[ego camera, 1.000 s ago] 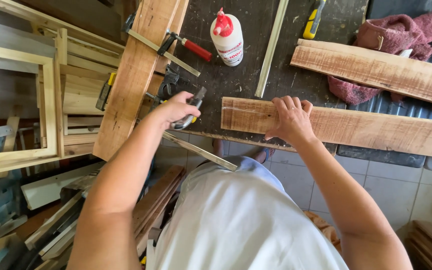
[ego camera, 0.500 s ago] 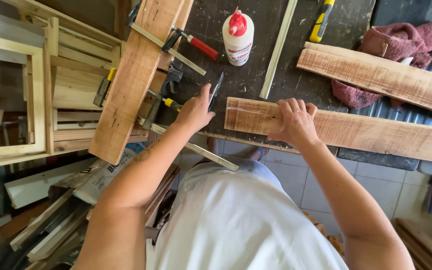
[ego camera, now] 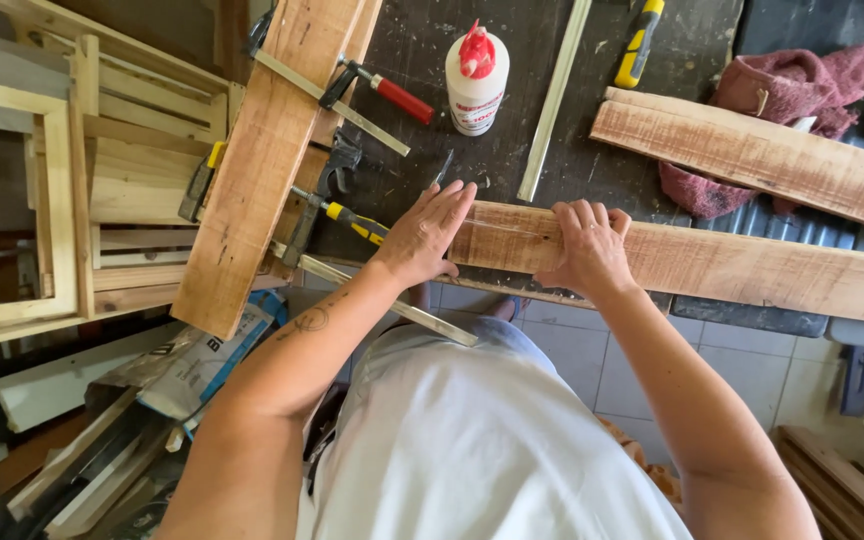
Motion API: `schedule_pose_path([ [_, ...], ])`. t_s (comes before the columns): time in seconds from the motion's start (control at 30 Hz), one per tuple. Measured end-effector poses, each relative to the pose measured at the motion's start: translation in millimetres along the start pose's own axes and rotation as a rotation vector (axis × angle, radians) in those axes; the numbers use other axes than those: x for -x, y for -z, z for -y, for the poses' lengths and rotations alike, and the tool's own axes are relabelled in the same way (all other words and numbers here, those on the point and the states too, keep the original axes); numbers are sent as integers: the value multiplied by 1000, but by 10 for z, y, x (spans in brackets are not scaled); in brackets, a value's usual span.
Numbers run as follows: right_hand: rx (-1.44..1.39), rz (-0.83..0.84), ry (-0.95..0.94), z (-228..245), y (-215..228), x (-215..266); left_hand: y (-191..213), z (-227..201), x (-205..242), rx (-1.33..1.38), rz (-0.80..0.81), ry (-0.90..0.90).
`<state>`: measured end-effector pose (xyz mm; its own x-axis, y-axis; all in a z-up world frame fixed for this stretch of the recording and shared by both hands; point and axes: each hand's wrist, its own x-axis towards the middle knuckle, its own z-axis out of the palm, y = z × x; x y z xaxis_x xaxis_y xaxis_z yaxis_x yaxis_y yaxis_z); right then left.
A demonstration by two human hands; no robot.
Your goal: Applying wood glue to the edge of a wooden plank and joining it to another plank on a workbench for assembly.
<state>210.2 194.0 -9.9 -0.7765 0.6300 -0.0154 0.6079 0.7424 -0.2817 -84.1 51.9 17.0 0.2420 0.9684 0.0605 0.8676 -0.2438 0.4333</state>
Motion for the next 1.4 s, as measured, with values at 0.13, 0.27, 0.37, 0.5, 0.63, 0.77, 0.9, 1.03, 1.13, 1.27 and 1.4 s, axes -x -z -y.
schedule_pose_path([
  [0.13,-11,0,14,21,-2,16,-42,36,-8,18,-7,26],
  [0.27,14,3,10,7,-32,25,-75,49,10,63,-7,56],
  [0.37,17,-12,6,7,-51,26,-96,77,13,76,-8,68],
  [0.5,4,-33,6,57,16,65,-186,77,30,74,-46,32],
  [0.63,-9,-122,20,187,139,152,-166,26,94,107,-131,-23],
  [0.77,-31,-287,37,408,284,276,-110,-81,179,250,-413,63],
  [0.9,46,-480,49,396,5,427,131,-197,185,355,-476,124],
  [1.03,24,-622,4,526,7,562,158,-314,296,414,-492,165],
  [1.13,-36,-691,22,614,20,638,155,-362,431,428,-476,162],
  [1.27,-90,-736,133,573,-315,879,119,-407,597,471,-398,185],
  [1.4,-99,-739,172,518,-407,929,203,-401,554,478,-366,251],
])
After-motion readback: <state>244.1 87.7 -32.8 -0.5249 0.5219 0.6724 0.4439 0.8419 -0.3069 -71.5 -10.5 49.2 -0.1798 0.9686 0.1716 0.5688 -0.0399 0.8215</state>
